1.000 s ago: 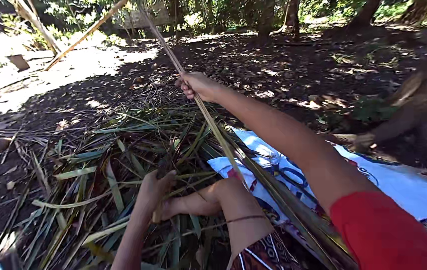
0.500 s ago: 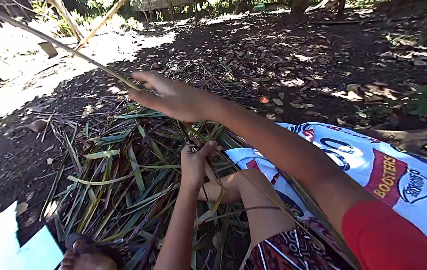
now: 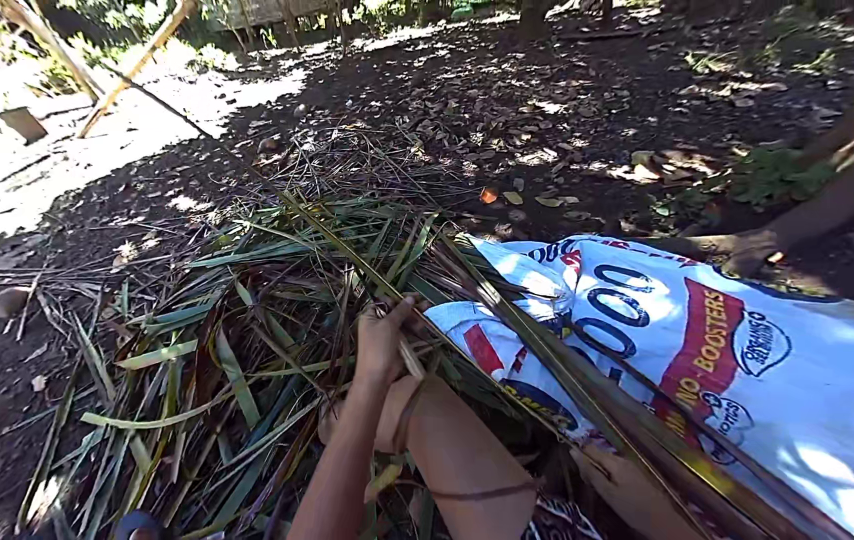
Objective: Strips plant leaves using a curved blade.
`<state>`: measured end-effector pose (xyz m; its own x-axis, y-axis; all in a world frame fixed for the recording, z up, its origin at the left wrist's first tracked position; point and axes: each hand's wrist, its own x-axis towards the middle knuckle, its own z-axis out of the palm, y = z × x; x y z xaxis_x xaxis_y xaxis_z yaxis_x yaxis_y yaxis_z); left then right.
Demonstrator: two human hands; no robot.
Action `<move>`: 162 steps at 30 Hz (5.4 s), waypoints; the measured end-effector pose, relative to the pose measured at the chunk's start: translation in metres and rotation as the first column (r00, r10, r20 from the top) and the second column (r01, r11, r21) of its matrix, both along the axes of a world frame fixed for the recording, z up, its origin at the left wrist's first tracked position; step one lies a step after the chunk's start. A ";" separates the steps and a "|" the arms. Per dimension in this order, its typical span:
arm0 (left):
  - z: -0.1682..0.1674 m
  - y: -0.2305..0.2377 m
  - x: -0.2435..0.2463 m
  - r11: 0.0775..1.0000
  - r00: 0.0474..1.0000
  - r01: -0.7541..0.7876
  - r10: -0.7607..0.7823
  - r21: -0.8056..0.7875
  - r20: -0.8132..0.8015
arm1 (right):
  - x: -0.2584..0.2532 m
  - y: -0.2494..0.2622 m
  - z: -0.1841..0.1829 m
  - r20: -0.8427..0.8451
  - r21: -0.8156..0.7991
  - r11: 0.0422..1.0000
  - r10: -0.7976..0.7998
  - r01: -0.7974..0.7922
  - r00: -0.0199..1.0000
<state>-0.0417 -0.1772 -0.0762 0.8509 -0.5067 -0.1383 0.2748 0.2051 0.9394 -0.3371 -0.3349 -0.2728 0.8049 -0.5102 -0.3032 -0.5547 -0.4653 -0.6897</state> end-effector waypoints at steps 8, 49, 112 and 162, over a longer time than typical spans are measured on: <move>-0.059 0.127 0.094 -0.182 0.903 0.062 -0.410 0.981 -0.133 | 0.098 0.011 0.078 0.474 0.487 0.864 -0.142 -0.125 0.869; -0.153 0.353 -0.268 -0.542 -0.328 -0.840 0.478 0.021 -0.815 | 0.281 0.220 -0.091 -0.114 -0.154 0.812 0.551 -0.563 0.827; -0.044 0.178 -0.062 0.744 0.863 -0.396 0.101 0.538 0.496 | 0.196 0.148 0.105 0.511 0.325 0.521 0.605 -0.789 0.611; -0.038 0.231 -0.037 0.465 0.468 -0.738 -0.169 0.489 0.868 | 0.159 0.138 0.122 0.688 0.275 0.477 0.508 -0.835 0.517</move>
<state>-0.0783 0.0536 -0.1143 0.8393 -0.2597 0.4777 -0.4797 -0.7672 0.4257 -0.1777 -0.1966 -0.1513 0.8994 0.3832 0.2102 0.2312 -0.0090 -0.9729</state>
